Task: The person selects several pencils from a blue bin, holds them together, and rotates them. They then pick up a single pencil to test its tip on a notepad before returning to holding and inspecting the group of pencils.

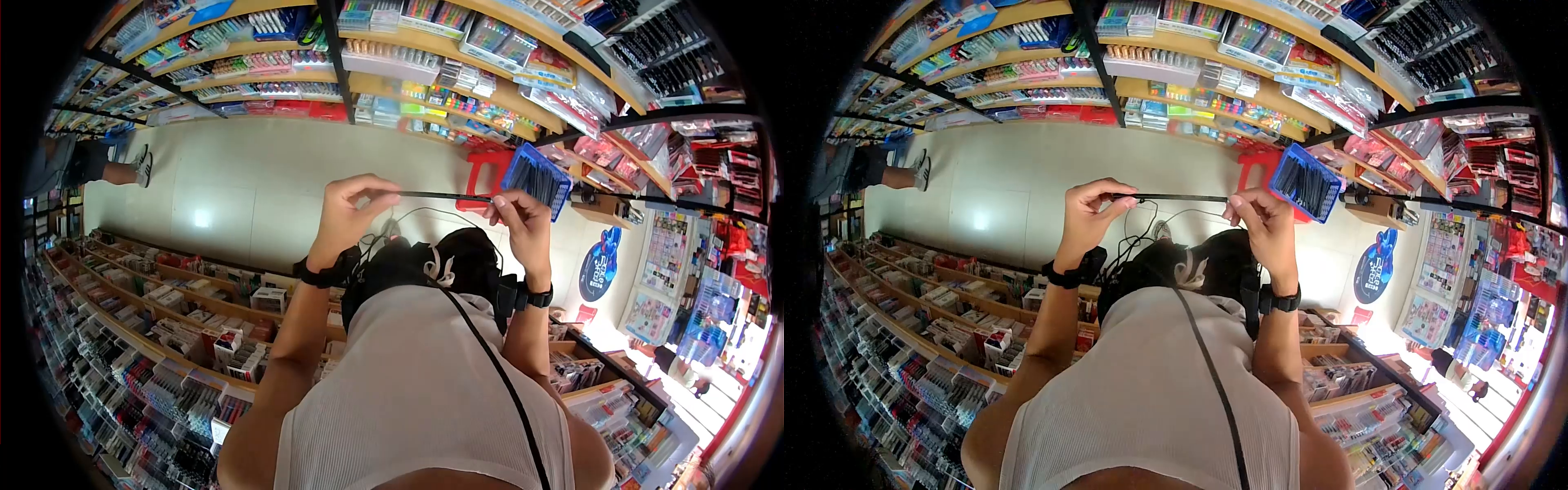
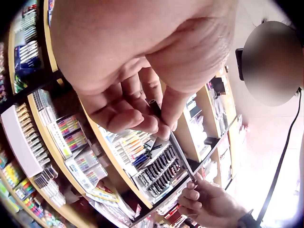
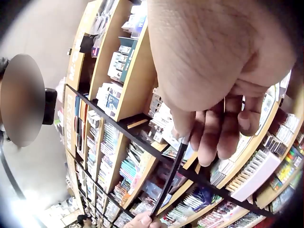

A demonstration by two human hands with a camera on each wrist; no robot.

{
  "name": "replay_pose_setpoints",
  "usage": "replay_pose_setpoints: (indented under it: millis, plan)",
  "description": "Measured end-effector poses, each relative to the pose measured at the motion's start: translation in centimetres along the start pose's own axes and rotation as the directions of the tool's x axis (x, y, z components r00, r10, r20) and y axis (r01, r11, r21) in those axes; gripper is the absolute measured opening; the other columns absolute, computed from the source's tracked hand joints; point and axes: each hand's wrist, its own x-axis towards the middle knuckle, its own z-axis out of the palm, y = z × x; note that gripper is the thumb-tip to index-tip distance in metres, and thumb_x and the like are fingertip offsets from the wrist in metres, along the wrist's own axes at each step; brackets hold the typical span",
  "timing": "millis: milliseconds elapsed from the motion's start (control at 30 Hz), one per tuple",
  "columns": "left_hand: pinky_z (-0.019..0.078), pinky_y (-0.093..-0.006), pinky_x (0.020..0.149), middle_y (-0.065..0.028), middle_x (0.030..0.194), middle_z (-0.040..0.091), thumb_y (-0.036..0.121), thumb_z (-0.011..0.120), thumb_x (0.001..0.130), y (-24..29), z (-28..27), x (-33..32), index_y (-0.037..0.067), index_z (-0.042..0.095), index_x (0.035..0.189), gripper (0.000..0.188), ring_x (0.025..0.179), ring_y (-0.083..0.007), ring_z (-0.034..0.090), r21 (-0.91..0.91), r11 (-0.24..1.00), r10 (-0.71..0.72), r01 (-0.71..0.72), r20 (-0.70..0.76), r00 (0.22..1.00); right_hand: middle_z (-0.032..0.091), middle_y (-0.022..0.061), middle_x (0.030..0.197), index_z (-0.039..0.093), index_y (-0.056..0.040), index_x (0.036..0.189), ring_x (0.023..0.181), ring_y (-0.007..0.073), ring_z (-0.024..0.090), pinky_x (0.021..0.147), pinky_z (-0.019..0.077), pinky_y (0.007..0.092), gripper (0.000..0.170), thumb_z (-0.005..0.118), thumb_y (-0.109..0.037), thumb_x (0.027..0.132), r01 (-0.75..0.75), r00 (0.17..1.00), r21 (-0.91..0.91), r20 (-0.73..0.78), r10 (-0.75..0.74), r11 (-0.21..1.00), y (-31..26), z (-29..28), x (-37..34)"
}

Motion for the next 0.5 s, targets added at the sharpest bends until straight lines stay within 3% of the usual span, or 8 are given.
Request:
replay_pose_setpoints:
  millis: [100,333,400,500]
  plan:
    - [0.0502,-0.0237,0.073,-0.0072,0.090,0.073,-0.005,0.072,0.084,0.1,0.8,0.2,-0.003,0.073,0.097,0.013,0.079,-0.0093,0.064,-0.026,0.999,-0.019,0.019,-0.025,1.000,0.066,0.0079,0.079,0.065,0.0074,0.091,0.070,0.0119,0.059,0.066,0.0489,0.0250,0.014,0.061,-0.005,0.097,-0.010,1.000,-0.020,-0.025,0.010,1.000,0.1,-0.4,-0.3]
    - [0.0506,-0.0245,0.073,-0.0075,0.092,0.072,-0.006,0.072,0.084,0.1,2.3,0.9,-0.003,0.073,0.097,0.013,0.081,-0.0098,0.064,-0.033,0.999,-0.018,0.019,0.034,0.999,0.067,0.0065,0.081,0.069,0.0053,0.103,0.073,0.0106,0.061,0.066,0.0489,0.0241,0.012,0.064,-0.002,0.094,-0.016,0.996,0.023,-0.091,0.018,1.000,0.3,-1.5,-0.9]
    - [0.0530,-0.0251,0.077,-0.0099,0.094,0.070,-0.012,0.070,0.084,0.0,2.7,1.4,-0.006,0.070,0.101,0.018,0.085,-0.0129,0.065,0.012,0.999,0.052,-0.053,0.074,0.996,0.068,0.0049,0.080,0.069,0.0018,0.110,0.074,0.0097,0.062,0.067,0.0495,0.0237,0.020,0.068,0.001,0.090,0.014,0.998,-0.028,-0.067,-0.016,1.000,0.5,-2.2,-1.1]
    - [0.0532,-0.0257,0.078,-0.0098,0.094,0.070,-0.012,0.069,0.084,0.3,3.9,1.8,-0.007,0.070,0.101,0.017,0.084,-0.0132,0.065,0.005,0.999,0.042,-0.042,0.057,0.998,0.069,0.0039,0.080,0.069,-0.0003,0.110,0.074,0.0092,0.063,0.068,0.0502,0.0236,0.024,0.071,0.002,0.087,0.040,0.996,0.008,-0.082,-0.039,0.999,0.5,-3.0,-1.3]
